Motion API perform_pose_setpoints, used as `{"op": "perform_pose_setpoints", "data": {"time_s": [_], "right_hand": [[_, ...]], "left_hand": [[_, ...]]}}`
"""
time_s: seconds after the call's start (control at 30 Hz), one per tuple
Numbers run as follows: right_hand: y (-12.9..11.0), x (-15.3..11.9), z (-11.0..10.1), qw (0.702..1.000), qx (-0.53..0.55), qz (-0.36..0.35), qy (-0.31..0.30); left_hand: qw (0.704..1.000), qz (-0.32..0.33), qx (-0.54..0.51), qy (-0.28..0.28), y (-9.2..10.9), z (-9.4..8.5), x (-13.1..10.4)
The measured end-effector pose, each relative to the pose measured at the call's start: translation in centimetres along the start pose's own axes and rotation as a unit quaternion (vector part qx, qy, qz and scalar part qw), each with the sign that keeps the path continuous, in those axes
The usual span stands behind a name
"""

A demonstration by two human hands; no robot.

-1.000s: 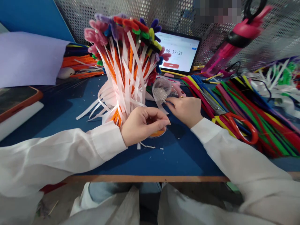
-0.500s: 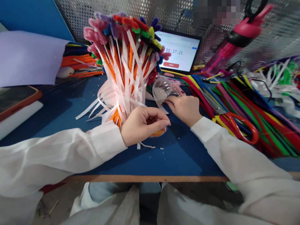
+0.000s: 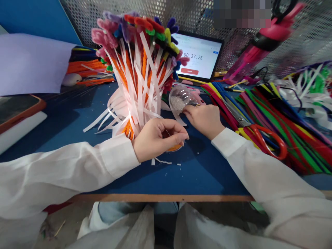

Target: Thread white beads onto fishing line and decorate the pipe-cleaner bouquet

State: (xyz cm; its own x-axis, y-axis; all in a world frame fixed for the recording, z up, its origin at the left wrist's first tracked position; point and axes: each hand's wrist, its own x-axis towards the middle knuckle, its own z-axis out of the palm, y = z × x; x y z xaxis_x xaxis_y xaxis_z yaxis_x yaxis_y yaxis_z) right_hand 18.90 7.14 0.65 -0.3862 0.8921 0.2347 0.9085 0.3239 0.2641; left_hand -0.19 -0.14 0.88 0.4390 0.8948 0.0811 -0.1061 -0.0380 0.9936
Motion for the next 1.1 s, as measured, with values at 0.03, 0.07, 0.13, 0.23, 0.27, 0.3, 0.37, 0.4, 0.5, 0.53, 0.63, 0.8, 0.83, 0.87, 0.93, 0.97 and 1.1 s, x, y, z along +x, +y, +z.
{"op": "perform_pose_setpoints", "data": {"time_s": [0.03,0.07,0.13,0.23,0.27,0.3,0.37,0.4,0.5,0.53,0.63,0.8,0.83,0.87,0.93,0.97,1.1], "right_hand": [[0.1,0.0,0.2,1.000,0.000,-0.001,0.011],[0.2,-0.1,0.3,1.000,0.006,0.000,0.027],[0.5,-0.4,0.5,0.997,0.046,0.001,0.070],[0.9,-1.3,0.1,0.968,0.218,0.003,0.126],[1.0,-1.7,-0.2,0.943,0.309,0.008,0.121],[1.0,-2.1,-0.5,0.906,0.415,0.014,0.080],[0.9,-2.7,-1.0,0.806,0.590,0.046,0.012],[0.8,-2.9,-1.3,0.752,0.657,0.061,-0.011],[0.2,-3.3,-1.7,0.630,0.771,0.084,-0.041],[0.0,-3.3,-1.7,0.605,0.790,0.085,-0.052],[-0.5,-3.6,-1.7,0.566,0.816,0.082,-0.080],[-0.7,-3.8,-1.6,0.556,0.823,0.063,-0.096],[-0.7,-3.8,-1.6,0.556,0.823,0.061,-0.099],[-0.7,-3.8,-1.6,0.555,0.823,0.059,-0.102],[-0.8,-3.8,-1.6,0.554,0.824,0.060,-0.106],[-0.8,-3.8,-1.6,0.554,0.823,0.061,-0.108],[-0.8,-3.9,-1.5,0.555,0.822,0.056,-0.114]], "left_hand": [[1.000,-0.001,-0.002,0.000,0.0,0.0,0.0],[1.000,-0.001,-0.004,0.001,0.1,0.0,0.0],[1.000,-0.003,-0.006,0.005,0.1,0.0,-0.1],[1.000,-0.001,-0.011,0.014,0.3,0.1,-0.1],[1.000,0.001,-0.012,0.016,0.3,0.0,-0.1],[1.000,0.003,-0.014,0.018,0.3,0.0,-0.1],[1.000,0.006,-0.017,0.020,0.4,0.0,-0.1],[1.000,0.007,-0.018,0.020,0.4,0.0,-0.1],[1.000,0.005,-0.019,0.021,0.5,0.0,-0.1],[1.000,0.003,-0.020,0.022,0.5,0.0,-0.1],[0.999,-0.011,-0.029,0.023,0.5,0.0,-0.2],[0.998,-0.025,-0.056,0.015,0.5,0.0,-0.1],[0.998,-0.027,-0.061,0.012,0.5,0.0,-0.1],[0.997,-0.029,-0.065,0.010,0.5,0.0,-0.1],[0.997,-0.035,-0.066,0.006,0.5,0.0,-0.1],[0.997,-0.037,-0.065,0.004,0.5,0.0,-0.1],[0.997,-0.042,-0.063,-0.007,0.5,0.0,0.0]]}}
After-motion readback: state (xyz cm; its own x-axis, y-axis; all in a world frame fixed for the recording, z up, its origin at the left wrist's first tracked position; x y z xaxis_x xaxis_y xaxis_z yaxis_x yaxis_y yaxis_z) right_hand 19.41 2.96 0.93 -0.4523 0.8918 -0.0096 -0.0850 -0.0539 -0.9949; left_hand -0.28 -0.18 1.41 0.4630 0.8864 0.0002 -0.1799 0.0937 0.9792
